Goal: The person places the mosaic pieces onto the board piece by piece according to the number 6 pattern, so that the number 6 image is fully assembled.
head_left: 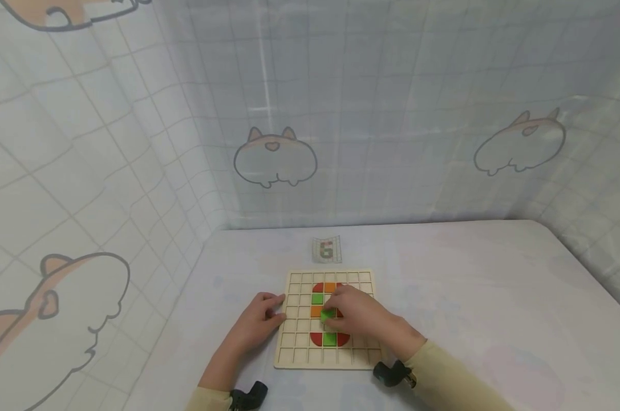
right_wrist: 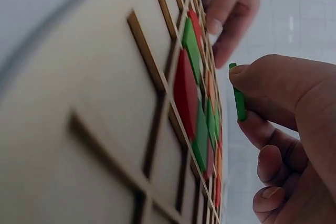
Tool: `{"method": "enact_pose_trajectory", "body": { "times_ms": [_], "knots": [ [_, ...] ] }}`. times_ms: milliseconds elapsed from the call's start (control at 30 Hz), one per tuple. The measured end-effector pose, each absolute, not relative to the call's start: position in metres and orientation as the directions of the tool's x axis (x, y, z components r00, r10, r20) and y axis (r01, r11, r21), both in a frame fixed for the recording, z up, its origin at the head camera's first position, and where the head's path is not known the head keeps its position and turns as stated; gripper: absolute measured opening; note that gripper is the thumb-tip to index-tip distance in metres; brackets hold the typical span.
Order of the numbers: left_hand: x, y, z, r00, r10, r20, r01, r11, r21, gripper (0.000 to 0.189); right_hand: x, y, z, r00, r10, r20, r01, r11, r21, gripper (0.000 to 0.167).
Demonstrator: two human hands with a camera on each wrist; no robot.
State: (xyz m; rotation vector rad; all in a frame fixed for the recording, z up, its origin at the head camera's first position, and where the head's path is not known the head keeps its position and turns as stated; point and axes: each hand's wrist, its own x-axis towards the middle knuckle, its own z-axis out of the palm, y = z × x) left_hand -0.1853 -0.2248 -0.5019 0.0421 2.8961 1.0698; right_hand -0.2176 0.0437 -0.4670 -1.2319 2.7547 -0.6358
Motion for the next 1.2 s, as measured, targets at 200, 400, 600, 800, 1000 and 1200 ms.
{"method": "enact_pose_trajectory", "body": {
  "times_ms": [200,400,600,800,1000,1200],
  "knots": [
    [-0.185,-0.225,-0.501,-0.998,0.048,-0.048,0.005,0.762,0.648,0.051,-0.214,0.033,-0.472,-0.673,-0.734,0.085,-0.699,0.595,-0.396,0.021],
    [-0.183,-0.223,-0.500,-0.997,0.058,-0.043,0.016,0.760,0.649,0.051,-0.211,0.028,-0.476,-0.657,-0.748,0.095,-0.716,0.580,-0.389,0.020],
    [-0.184,-0.222,-0.499,-0.997,0.066,-0.038,0.026,0.762,0.647,0.051,-0.210,0.027,-0.477,-0.651,-0.752,0.098,-0.725,0.579,-0.372,0.019],
    [-0.184,-0.222,-0.500,-0.997,0.074,-0.033,0.035,0.755,0.654,0.050,-0.211,0.027,-0.479,-0.654,-0.752,0.088,-0.721,0.583,-0.373,0.023],
    [-0.183,-0.221,-0.499,-0.997,0.079,-0.026,0.043,0.758,0.651,0.049,-0.211,0.028,-0.480,-0.656,-0.750,0.087,-0.720,0.587,-0.371,0.023],
    [-0.183,-0.221,-0.499,-0.997,0.072,-0.024,0.039,0.755,0.655,0.049,-0.210,0.029,-0.478,-0.658,-0.748,0.087,-0.714,0.583,-0.388,0.023]
  ]
}}
